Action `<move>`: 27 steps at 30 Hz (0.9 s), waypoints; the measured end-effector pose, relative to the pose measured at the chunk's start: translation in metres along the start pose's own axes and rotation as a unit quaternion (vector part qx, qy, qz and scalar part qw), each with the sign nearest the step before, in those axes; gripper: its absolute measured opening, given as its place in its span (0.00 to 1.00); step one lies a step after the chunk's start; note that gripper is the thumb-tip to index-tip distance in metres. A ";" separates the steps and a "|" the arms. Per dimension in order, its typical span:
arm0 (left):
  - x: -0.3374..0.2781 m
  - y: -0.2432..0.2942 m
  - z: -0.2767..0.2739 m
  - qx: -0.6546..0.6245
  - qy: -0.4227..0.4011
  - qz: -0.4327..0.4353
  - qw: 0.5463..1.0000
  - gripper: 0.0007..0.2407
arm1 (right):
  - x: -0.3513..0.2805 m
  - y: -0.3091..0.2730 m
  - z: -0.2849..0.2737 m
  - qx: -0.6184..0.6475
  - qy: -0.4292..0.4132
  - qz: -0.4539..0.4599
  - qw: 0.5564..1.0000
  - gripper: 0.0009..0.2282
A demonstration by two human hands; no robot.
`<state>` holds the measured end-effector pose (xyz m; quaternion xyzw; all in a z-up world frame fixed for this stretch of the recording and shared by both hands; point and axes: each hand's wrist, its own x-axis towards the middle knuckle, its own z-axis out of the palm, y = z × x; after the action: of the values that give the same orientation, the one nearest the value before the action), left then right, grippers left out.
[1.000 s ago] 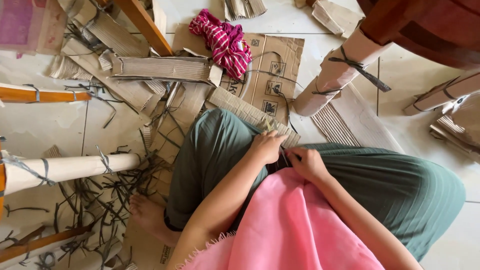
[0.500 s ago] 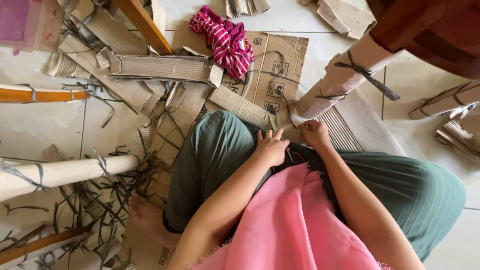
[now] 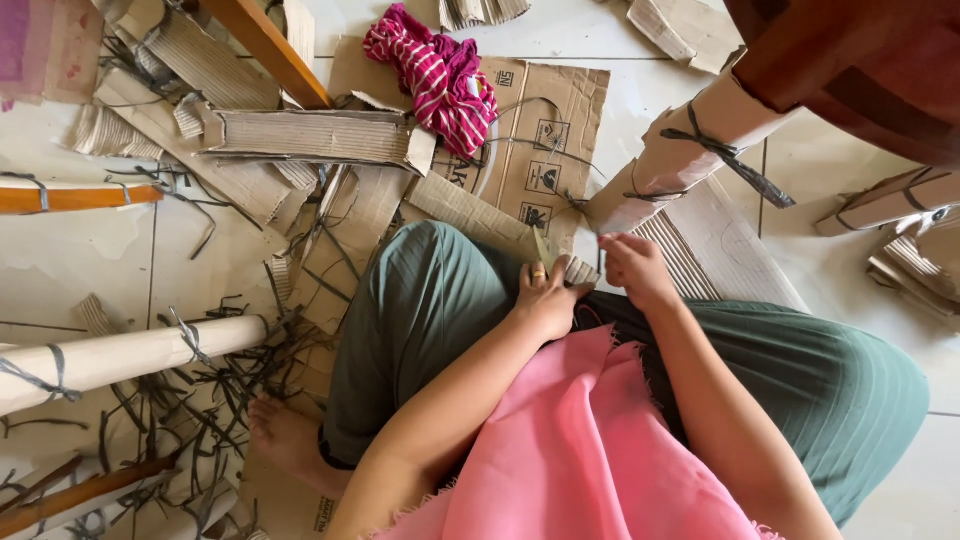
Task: Wrapping a wooden furniture leg with protective material and securing it with plastic ties using scissors.
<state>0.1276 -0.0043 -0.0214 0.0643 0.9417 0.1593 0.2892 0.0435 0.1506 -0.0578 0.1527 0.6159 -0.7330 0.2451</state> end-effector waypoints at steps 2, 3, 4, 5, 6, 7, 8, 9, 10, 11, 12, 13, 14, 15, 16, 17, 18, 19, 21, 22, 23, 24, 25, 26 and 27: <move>0.006 0.003 0.012 0.006 0.025 0.006 1.000 0.19 | -0.011 -0.014 -0.014 0.042 -0.025 0.006 0.999 0.03; 0.009 0.005 0.017 0.014 0.053 0.012 0.998 0.18 | -0.017 -0.022 -0.021 0.086 -0.052 0.008 0.995 0.02; 0.010 0.008 0.017 0.015 0.053 0.015 0.998 0.18 | -0.019 -0.022 -0.026 0.086 -0.049 0.006 0.995 0.02; 0.012 0.009 0.015 0.011 0.035 0.004 0.999 0.18 | -0.021 -0.023 -0.029 0.069 -0.050 -0.006 0.996 0.01; 0.012 0.011 0.013 0.007 0.016 -0.007 1.000 0.17 | -0.023 -0.024 -0.032 0.053 -0.050 -0.018 0.997 0.01; 0.012 0.013 0.008 0.007 0.020 -0.008 1.000 0.17 | -0.025 -0.024 -0.034 0.052 -0.053 -0.021 0.997 0.01; 0.011 0.015 0.004 0.011 -0.001 -0.016 1.000 0.18 | -0.028 -0.023 -0.035 -0.062 -0.015 -0.049 0.997 0.03; 0.009 0.015 -0.001 0.012 -0.021 -0.029 0.999 0.19 | -0.029 -0.023 -0.034 -0.176 0.019 -0.076 0.981 0.05; 0.001 0.018 -0.012 0.010 -0.015 -0.034 0.999 0.19 | -0.028 -0.014 -0.040 -0.179 0.013 -0.079 0.981 0.05; -0.009 0.017 -0.022 -0.011 0.004 -0.038 0.999 0.18 | -0.024 -0.003 -0.043 -0.304 0.051 -0.092 0.947 0.10; -0.019 0.015 -0.031 -0.032 0.023 -0.041 0.998 0.17 | -0.020 0.009 -0.044 -0.423 0.089 -0.108 0.895 0.15; -0.024 0.007 -0.032 -0.041 0.030 -0.062 0.997 0.17 | -0.031 0.004 -0.032 -0.429 0.067 -0.112 0.894 0.15; -0.029 -0.002 -0.033 -0.059 0.050 -0.060 0.995 0.17 | -0.043 -0.001 -0.019 -0.440 0.066 -0.152 0.883 0.14; -0.036 -0.013 -0.032 -0.077 0.071 -0.062 0.993 0.17 | -0.055 -0.004 -0.007 -0.448 0.061 -0.192 0.871 0.13; -0.045 -0.023 -0.031 -0.087 0.078 -0.086 0.989 0.17 | -0.063 -0.002 0.008 -0.453 0.034 -0.197 0.869 0.13; -0.054 -0.033 -0.029 -0.077 0.197 -0.055 0.976 0.17 | -0.071 0.001 0.023 -0.432 0.008 -0.311 0.846 0.11; -0.062 -0.044 -0.028 -0.060 0.312 -0.024 0.948 0.19 | -0.078 0.003 0.036 -0.399 -0.018 -0.420 0.815 0.09; -0.080 -0.055 -0.029 -0.065 0.320 -0.045 0.944 0.19 | -0.092 -0.004 0.061 -0.399 -0.040 -0.424 0.812 0.09; -0.114 -0.074 -0.031 -0.114 0.437 -0.023 0.892 0.22 | -0.121 -0.018 0.106 -0.381 -0.095 -0.450 0.802 0.09; -0.129 -0.080 -0.030 -0.116 0.445 -0.040 0.887 0.22 | -0.128 -0.021 0.128 -0.381 -0.113 -0.452 0.798 0.09; -0.145 -0.086 -0.030 -0.146 0.486 -0.043 0.860 0.18 | -0.135 -0.025 0.150 -0.371 -0.164 -0.481 0.777 0.09; -0.160 -0.092 -0.030 -0.175 0.527 -0.047 0.830 0.15 | -0.142 -0.028 0.173 -0.358 -0.214 -0.508 0.753 0.09; -0.167 -0.101 -0.023 -0.175 0.532 -0.060 0.826 0.15 | -0.144 -0.026 0.191 -0.357 -0.228 -0.508 0.750 0.09; -0.173 -0.111 -0.015 -0.213 0.562 -0.039 0.798 0.16 | -0.146 -0.023 0.209 -0.364 -0.255 -0.530 0.722 0.08; -0.179 -0.120 -0.008 -0.249 0.591 -0.015 0.767 0.17 | -0.147 -0.021 0.228 -0.371 -0.280 -0.552 0.692 0.08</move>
<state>0.2668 -0.1578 0.0378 -0.1308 0.8549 0.3902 -0.3160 0.1724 -0.0444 0.0816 -0.5311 0.7138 -0.4566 -0.0060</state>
